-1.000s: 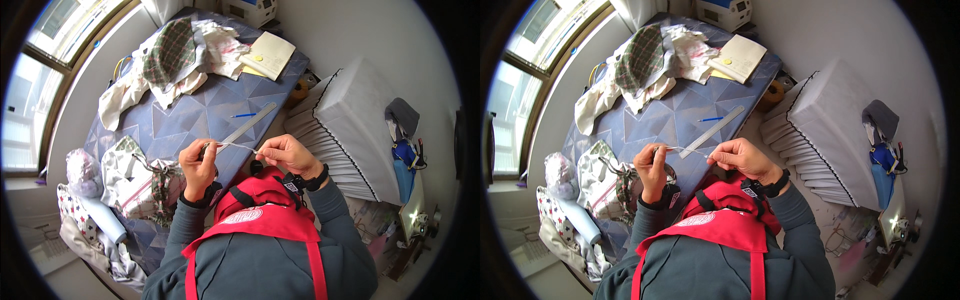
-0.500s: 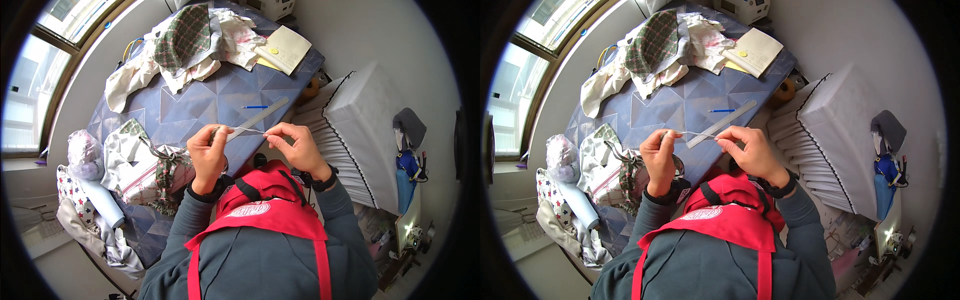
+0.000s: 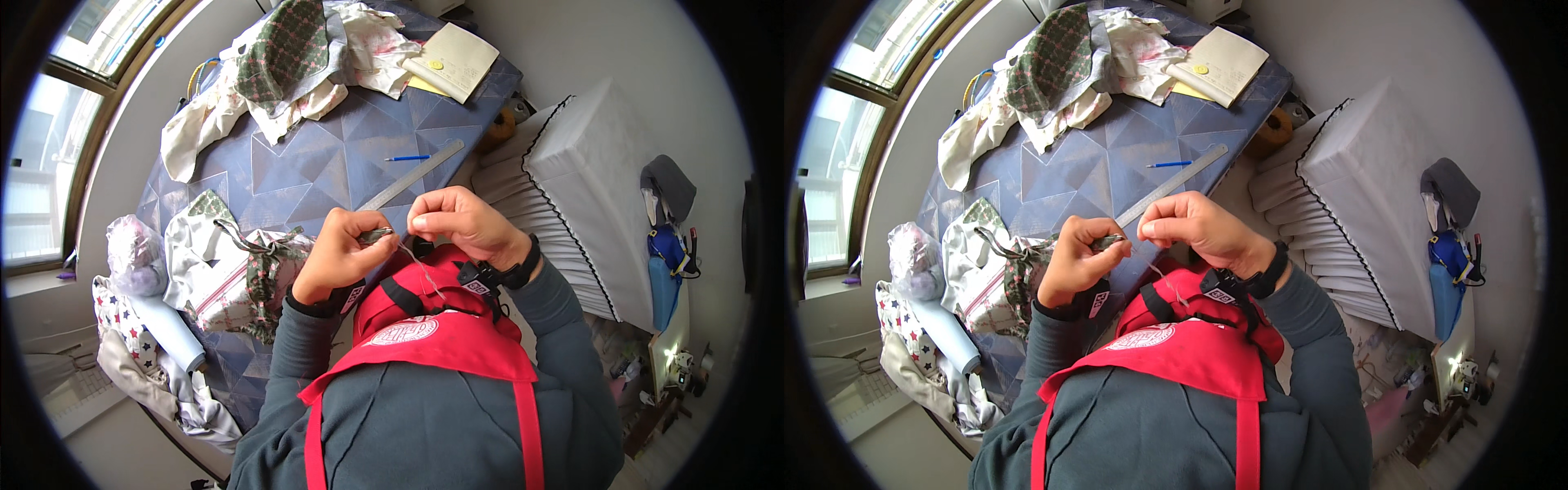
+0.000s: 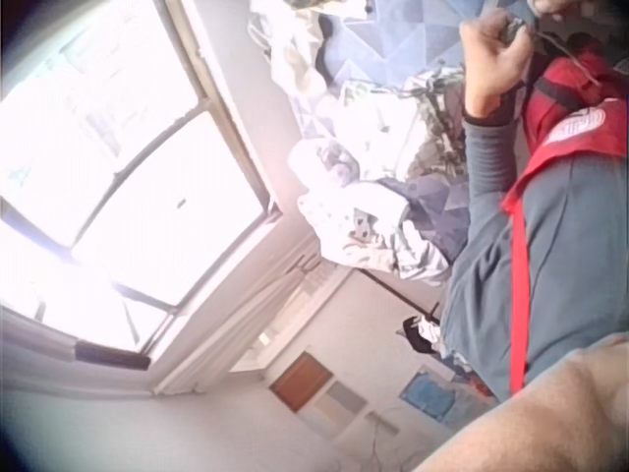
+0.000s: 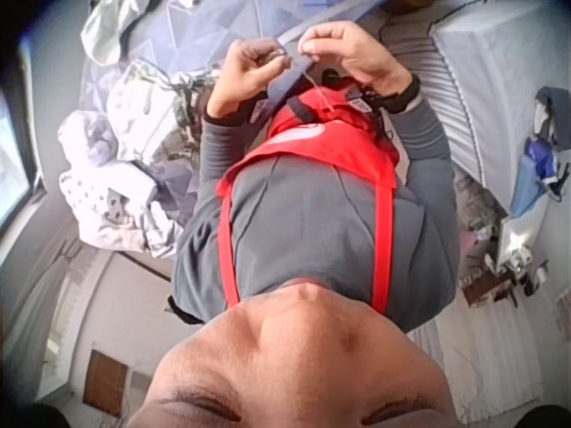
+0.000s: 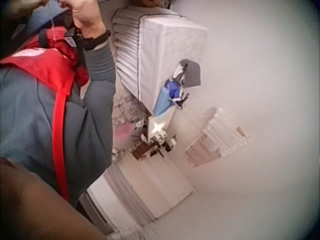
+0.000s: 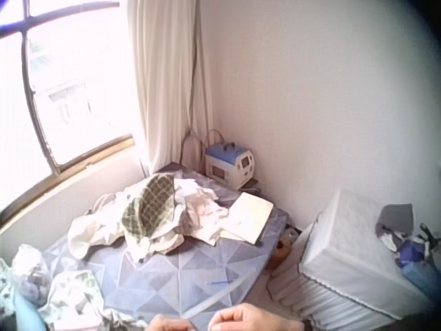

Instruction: The person turns a floral-patterned fabric cover right-side out, aligns and smooths the edges, then lays it flat on a worktable. They pull a drawstring through the casing and adjust the gathered opening. The person works with the fabric cover and drawstring only.

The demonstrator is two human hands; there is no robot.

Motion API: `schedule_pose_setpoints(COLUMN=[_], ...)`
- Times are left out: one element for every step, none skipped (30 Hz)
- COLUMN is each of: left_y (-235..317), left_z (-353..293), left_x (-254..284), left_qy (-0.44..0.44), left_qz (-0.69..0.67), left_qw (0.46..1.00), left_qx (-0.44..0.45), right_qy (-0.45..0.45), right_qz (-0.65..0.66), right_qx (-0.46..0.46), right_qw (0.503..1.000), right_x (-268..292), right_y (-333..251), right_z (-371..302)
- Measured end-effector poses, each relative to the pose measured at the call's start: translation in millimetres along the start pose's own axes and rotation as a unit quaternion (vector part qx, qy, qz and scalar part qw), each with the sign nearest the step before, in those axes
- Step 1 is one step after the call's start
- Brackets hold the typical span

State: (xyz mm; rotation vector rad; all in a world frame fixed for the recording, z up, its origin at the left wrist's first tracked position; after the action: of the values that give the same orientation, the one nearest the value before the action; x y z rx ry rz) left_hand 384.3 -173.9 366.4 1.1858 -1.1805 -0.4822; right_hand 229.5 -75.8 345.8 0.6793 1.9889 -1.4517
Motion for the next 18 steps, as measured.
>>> schedule_pose_setpoints(left_y=[-3.4,-5.4,-6.7,-7.2,-8.2,-9.5,-9.8,-9.7,-9.2,-8.0,-6.1,-3.0,-0.9,-0.6,1.0,2.7,3.7,5.9], left_z=[-1.2,-1.8,-2.4,-2.7,-3.5,-4.1,-5.4,-7.0,-9.2,-11.0,-12.9,-14.9,-15.9,-16.1,-16.2,-15.9,-15.1,-14.9], left_x=[0.1,1.6,3.9,6.5,8.0,9.9,12.3,15.3,18.6,20.8,22.9,25.4,26.1,25.4,24.8,23.4,20.9,18.7], left_qy=[-0.019,-0.001,0.016,0.043,0.059,0.078,0.103,0.128,0.160,0.171,0.182,0.202,0.200,0.194,0.196,0.197,0.193,0.196], left_qz=[-0.024,-0.066,-0.079,-0.098,-0.118,-0.115,-0.116,-0.116,-0.116,-0.093,-0.070,-0.048,-0.043,-0.043,-0.044,-0.047,-0.062,-0.049], left_qw=[0.999,0.997,0.997,0.994,0.991,0.990,0.988,0.985,0.980,0.981,0.980,0.977,0.978,0.980,0.979,0.979,0.979,0.979], left_qx=[0.022,0.026,0.020,0.005,-0.003,-0.001,-0.009,-0.016,-0.022,-0.026,-0.030,-0.047,-0.047,-0.024,-0.017,-0.012,-0.002,-0.001], right_qy=[-0.018,-0.039,-0.013,-0.026,-0.033,-0.057,-0.047,-0.055,-0.045,-0.024,-0.042,-0.040,0.001,0.032,0.062,0.085,0.104,0.116], right_qz=[0.027,0.056,-0.030,-0.034,-0.047,-0.051,-0.010,0.006,0.012,0.011,0.026,0.027,-0.010,-0.084,-0.161,-0.236,-0.291,-0.256], right_qx=[-0.008,-0.002,0.003,-0.016,-0.035,-0.039,-0.105,-0.111,-0.116,-0.127,-0.098,-0.070,-0.048,-0.014,0.019,0.058,0.104,0.112], right_qw=[0.999,0.998,0.999,0.999,0.998,0.996,0.993,0.992,0.992,0.992,0.994,0.996,0.999,0.996,0.985,0.966,0.945,0.953], right_x=[1.1,1.1,4.5,4.5,4.5,3.0,3.3,2.3,2.7,4.3,2.0,0.4,1.4,1.2,0.2,-1.8,-4.7,-6.1], right_y=[1.0,1.2,2.1,4.1,6.2,6.2,10.6,9.7,7.0,4.3,-1.4,-5.7,-8.9,-12.6,-15.7,-19.0,-21.5,-19.6], right_z=[0.3,0.0,-0.2,-1.6,-3.8,-6.5,-11.6,-16.2,-22.1,-28.0,-34.3,-39.8,-45.5,-48.9,-52.2,-54.7,-56.1,-55.5])
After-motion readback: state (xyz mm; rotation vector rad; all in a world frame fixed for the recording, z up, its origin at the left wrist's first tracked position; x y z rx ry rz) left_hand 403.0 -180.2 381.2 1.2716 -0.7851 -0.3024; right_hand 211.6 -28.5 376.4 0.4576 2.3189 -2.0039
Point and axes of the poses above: each hand's wrist, its own z-axis towards the middle knuckle, its own x-axis out of the back of the hand, y = z × x, the point moved 4 cm from there along z, towards the middle knuckle, and after that the axes turned 13 degrees about z, right-handed, at the moved point
